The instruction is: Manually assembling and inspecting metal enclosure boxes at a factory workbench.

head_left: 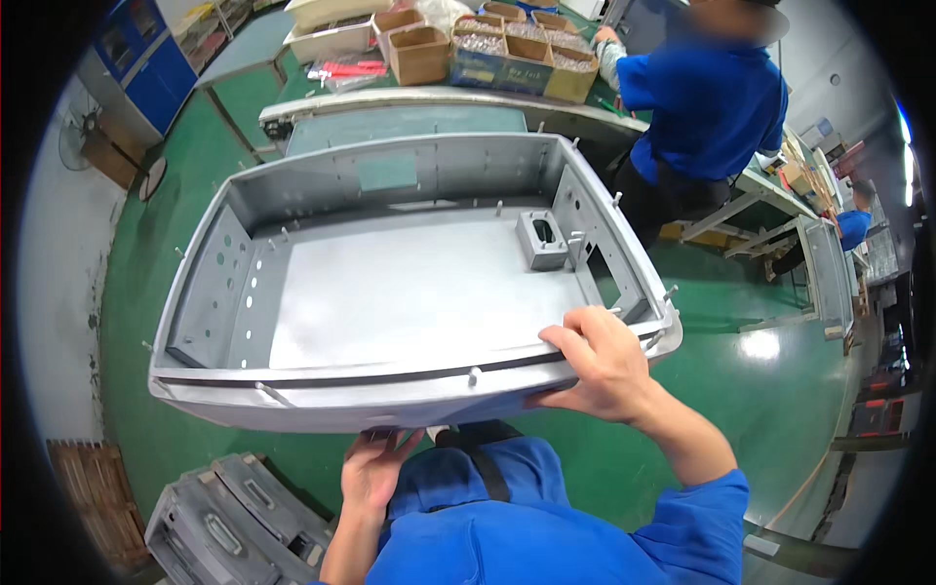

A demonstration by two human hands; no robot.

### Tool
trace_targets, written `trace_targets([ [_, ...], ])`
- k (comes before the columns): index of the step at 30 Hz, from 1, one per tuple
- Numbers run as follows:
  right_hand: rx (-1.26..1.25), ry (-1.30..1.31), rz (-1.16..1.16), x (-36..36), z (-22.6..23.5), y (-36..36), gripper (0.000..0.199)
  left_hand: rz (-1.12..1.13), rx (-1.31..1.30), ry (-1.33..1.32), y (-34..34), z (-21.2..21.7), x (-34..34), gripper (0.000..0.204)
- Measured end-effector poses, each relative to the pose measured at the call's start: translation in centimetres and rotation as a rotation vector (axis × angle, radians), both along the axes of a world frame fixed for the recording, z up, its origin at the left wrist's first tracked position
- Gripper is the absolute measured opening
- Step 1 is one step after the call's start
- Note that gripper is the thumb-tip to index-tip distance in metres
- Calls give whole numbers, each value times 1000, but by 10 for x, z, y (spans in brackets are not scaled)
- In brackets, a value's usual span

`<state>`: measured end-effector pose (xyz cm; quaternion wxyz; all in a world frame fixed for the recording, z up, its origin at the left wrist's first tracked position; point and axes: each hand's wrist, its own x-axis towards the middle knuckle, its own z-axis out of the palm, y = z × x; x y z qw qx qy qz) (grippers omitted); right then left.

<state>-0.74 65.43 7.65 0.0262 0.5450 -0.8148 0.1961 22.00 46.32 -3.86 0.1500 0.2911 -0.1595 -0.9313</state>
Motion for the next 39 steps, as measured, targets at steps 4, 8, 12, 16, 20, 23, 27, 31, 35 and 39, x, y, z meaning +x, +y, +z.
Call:
trace_targets([
  [4,-45,28,-31,14,-20,2,59,20,71,-27,0,-32,2,49],
  [8,24,11,-55,17,-38,8,50,-18,104,51,-6,-55,6,39],
  [12,-24,34,-56,17,-49,11,46,99,333,-119,-4,-63,6,32],
  [16,-55,41,-35,4,-61,16,48,142,317,-377,-4,-92,13,32],
  [20,-35,-3,-16,1,-64,16,42,62,104,-601,-2,-93,26,35],
  [23,-1,-93,-24,4,-68,20,39,213,362,-486,-1,-77,25,31],
  [27,13,-116,-43,0,-62,17,37,-65,116,-312,-4,-56,5,30],
  [31,-11,-160,-48,-1,-63,12,36,-70,69,-347,-9,-76,22,33],
  [35,-7,-166,-62,0,-66,10,36,69,309,-308,-17,-75,27,34],
  [39,73,-246,-109,3,-58,6,39,-136,126,-424,-19,-22,-2,47],
])
